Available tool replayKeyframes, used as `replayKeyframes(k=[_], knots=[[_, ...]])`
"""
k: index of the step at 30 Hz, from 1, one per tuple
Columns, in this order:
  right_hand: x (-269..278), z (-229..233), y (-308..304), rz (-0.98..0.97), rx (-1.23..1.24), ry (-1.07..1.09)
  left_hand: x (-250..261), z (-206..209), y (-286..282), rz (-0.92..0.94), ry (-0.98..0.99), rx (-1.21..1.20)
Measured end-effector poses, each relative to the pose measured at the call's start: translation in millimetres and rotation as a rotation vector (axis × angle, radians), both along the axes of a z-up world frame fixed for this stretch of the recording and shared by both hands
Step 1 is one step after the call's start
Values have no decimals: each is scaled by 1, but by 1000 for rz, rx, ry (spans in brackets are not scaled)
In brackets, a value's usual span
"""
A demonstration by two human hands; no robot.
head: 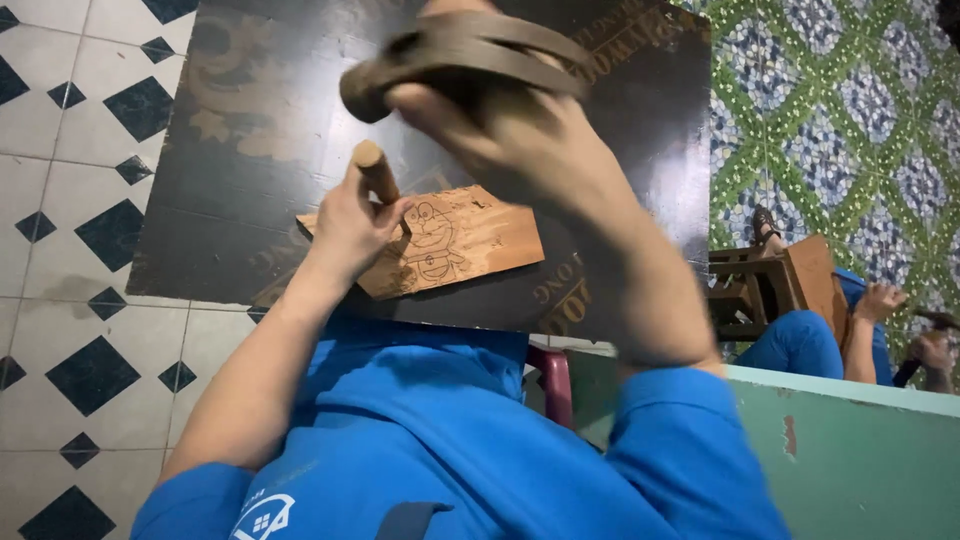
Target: The person carves a cartoon character design into a small wooden board using a chisel and hammer. They repeatedly position the chisel and strike it to remove wood shavings and deepen the carved lines.
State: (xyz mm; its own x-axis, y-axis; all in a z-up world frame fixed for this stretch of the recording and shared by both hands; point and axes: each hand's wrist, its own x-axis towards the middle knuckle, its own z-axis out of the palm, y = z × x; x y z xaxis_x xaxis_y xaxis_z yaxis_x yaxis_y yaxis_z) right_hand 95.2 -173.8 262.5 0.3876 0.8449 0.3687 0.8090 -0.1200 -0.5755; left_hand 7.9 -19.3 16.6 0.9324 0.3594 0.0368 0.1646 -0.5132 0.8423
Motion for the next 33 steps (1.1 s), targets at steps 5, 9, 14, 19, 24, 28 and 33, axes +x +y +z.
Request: replayKeyframes(k=[5, 9, 14, 19, 24, 28, 33], knots=[[18, 15, 27, -175, -615, -130, 3, 9, -4, -80, 90, 21], [23, 6, 20, -162, -339, -35, -2, 16, -8, -93, 109, 6], [44, 8, -3, -167, -854, -70, 16, -10, 7, 190, 167, -267], [22, -27, -77, -368, -877, 203, 8, -77, 64, 559, -137, -889], [-16, -85, -117, -562, -779, 415, -13, 3, 10, 461, -182, -736], [-31, -146, -160, -717, -596, 595, -1, -63, -23, 317, -425, -317], [-45, -185, -203, -598, -316, 508, -33, -99, -43, 173, -625, -87]])
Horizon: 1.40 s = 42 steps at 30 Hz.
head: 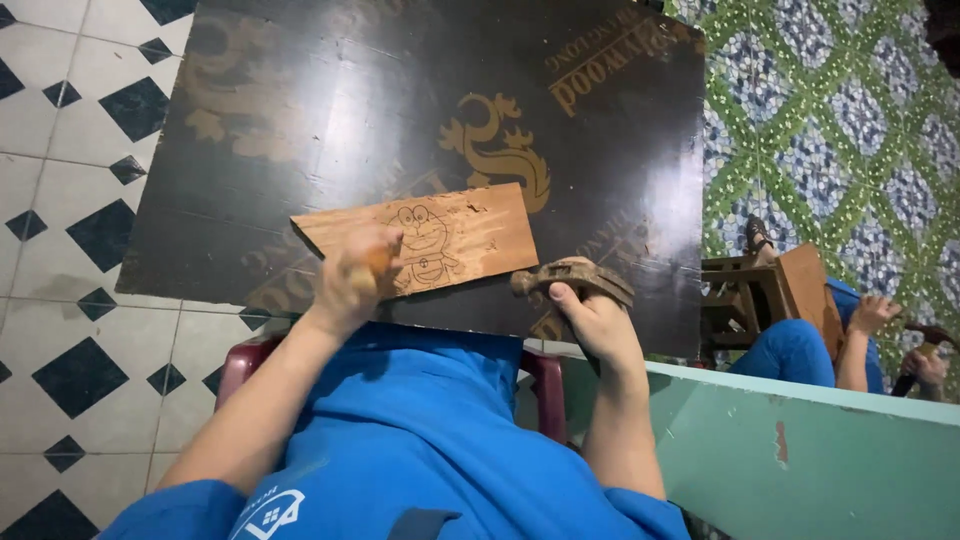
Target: The person carves a cartoon character design into a small wooden board using a chisel and hammer. They repeatedly position the chisel and strike it to remove wood shavings and deepen the carved lines.
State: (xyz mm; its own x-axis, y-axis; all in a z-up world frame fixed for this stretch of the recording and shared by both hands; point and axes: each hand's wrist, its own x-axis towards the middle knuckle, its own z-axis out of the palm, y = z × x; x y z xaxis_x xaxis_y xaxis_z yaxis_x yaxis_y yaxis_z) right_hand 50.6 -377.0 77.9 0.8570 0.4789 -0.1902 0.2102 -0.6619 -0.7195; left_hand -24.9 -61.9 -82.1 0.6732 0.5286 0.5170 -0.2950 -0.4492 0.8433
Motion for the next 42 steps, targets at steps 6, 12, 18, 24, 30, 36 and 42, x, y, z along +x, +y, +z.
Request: replayKeyframes(k=[6, 12, 18, 24, 30, 36, 42], knots=[[-25, 5, -8, 21, -13, -64, -19, 27, 6, -124, 30, 93], [-52, 6, 1, 10, 59, -61, -22, 17, 8, -96, 68, 167], [-52, -1, -16, 35, 53, -103, -35, -28, 12, -83, 75, 224], [-56, -1, 3, -65, 49, -25, -32, 6, 8, -76, 33, -4], [-45, 10, 36, -106, 2, -99, -16, 16, 30, 0, -186, -31], [-41, -1, 48, -123, -64, -39, 34, 72, 48, -197, 830, 528], [-38, 4, 47, -220, -134, 78, 74, 40, 86, -130, 1046, 460]])
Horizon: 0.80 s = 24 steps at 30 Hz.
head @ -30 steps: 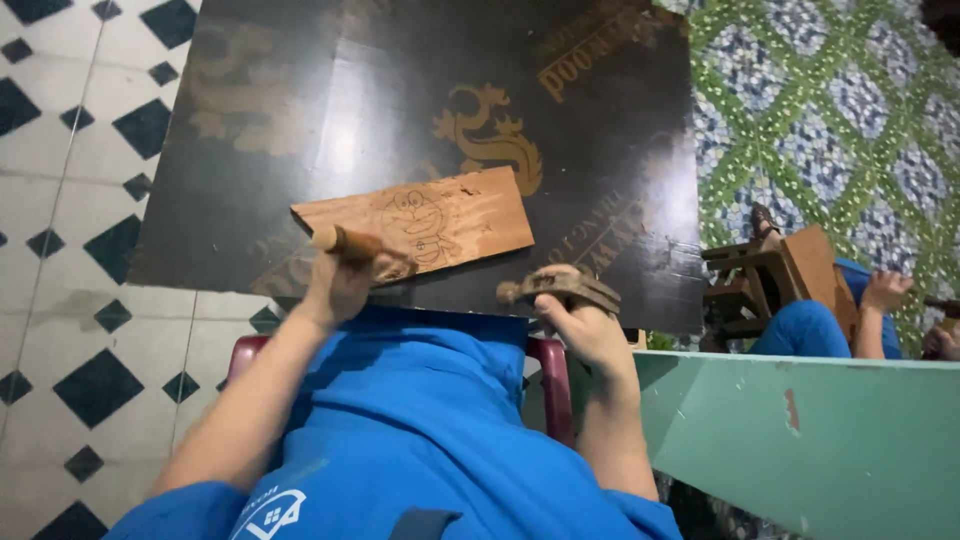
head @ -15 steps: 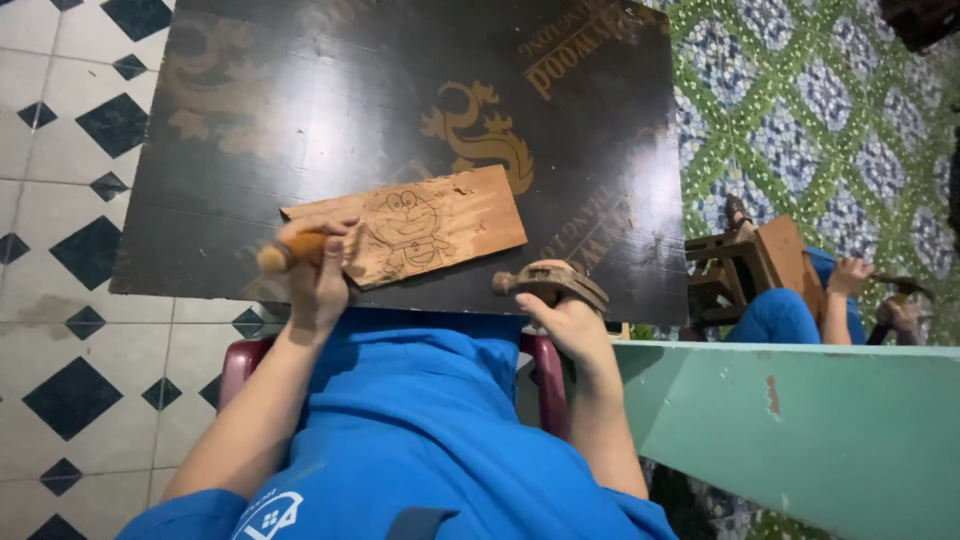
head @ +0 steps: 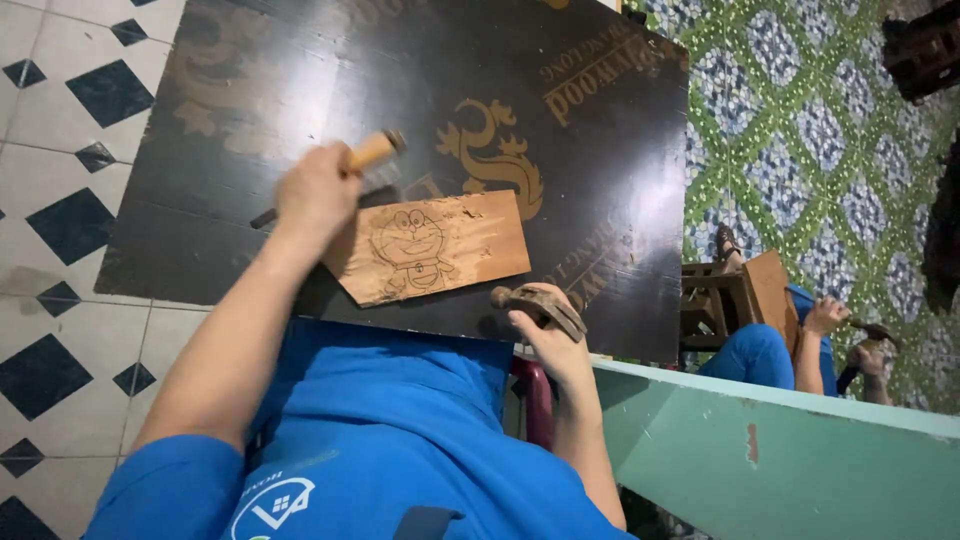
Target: The person carves a cartoon character design into a small wooden board using a chisel and hammer. They repeatedly position the chisel and strike it to remove wood shavings and deepen the carved lines.
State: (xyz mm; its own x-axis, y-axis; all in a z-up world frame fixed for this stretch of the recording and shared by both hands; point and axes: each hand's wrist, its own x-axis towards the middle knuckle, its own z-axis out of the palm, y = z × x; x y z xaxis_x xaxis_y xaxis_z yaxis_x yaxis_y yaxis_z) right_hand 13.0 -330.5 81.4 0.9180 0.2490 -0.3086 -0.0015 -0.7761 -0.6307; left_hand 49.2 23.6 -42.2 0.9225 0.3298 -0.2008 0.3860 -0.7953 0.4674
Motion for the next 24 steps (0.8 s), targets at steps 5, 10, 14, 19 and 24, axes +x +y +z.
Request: replayKeyframes(k=[5, 10, 14, 19, 24], knots=[[21, -13, -2, -189, 42, 7, -25, 13, 16, 330, -528, -526], [45, -55, -26, -274, -201, 189, -46, 19, -7, 406, -498, -894], [41, -16, 26, -127, -255, 299, -45, 26, -31, 298, -720, -1382], [33, 38, 102, 264, -160, 280, -45, 47, -40, 76, -726, -1367], [51, 5, 103, 389, -18, 73, -45, 29, -28, 142, -687, -1289]])
